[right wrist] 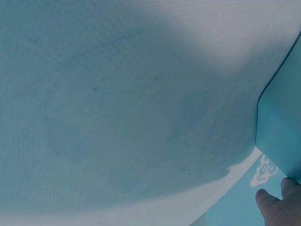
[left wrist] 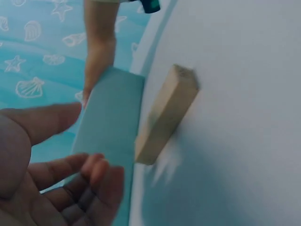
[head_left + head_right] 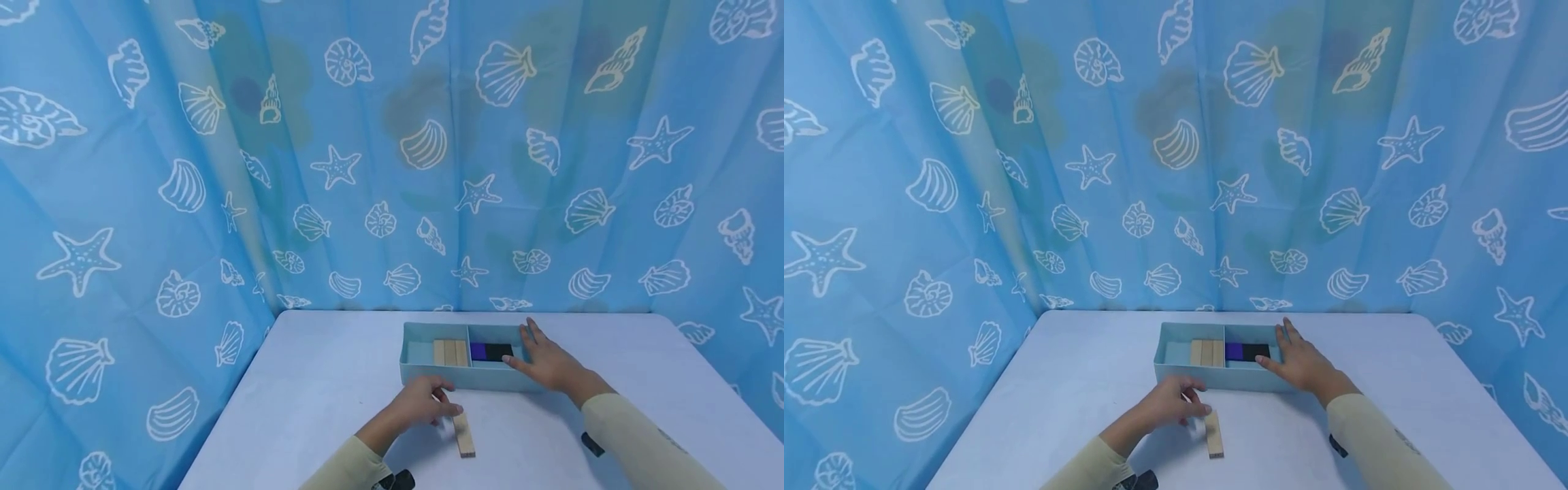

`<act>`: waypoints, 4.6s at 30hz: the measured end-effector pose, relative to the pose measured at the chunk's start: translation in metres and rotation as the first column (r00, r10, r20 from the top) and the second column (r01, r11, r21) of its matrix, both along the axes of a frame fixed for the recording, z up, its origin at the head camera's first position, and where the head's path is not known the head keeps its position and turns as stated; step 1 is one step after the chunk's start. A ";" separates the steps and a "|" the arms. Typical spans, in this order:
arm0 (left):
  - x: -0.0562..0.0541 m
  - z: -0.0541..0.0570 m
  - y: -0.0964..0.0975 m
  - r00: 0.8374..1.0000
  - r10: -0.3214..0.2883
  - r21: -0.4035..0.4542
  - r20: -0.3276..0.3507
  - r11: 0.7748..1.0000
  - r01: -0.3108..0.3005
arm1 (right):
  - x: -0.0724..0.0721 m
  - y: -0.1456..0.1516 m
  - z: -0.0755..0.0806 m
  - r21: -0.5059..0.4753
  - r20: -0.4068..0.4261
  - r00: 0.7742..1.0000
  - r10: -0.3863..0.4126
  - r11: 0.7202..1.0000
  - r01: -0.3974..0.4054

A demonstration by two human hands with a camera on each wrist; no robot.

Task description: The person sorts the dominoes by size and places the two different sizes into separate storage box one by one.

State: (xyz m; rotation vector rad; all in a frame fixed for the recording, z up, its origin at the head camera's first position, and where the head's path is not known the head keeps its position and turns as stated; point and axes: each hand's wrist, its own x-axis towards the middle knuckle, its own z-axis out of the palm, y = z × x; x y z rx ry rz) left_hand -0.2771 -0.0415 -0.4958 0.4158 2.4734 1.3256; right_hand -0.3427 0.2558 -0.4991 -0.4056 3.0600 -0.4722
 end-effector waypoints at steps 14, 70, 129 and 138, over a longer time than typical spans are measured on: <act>0.018 -0.014 0.011 0.998 0.059 -0.304 -0.039 0.950 -0.068 | 0.003 -0.005 -0.003 -0.011 -0.024 1.000 0.003 1.000 -0.003; 0.003 -0.011 0.004 0.997 0.011 0.181 0.079 0.983 -0.025 | -0.003 0.002 -0.007 -0.006 -0.017 1.000 -0.010 1.000 0.010; -0.091 0.033 -0.011 0.999 0.029 -0.005 -0.044 1.000 -0.030 | 0.000 0.001 -0.006 -0.022 -0.013 1.000 -0.014 1.000 0.014; -0.096 0.031 -0.002 0.998 0.005 -0.137 -0.059 0.990 -0.013 | -0.002 0.003 -0.004 -0.024 -0.013 1.000 -0.018 1.000 0.018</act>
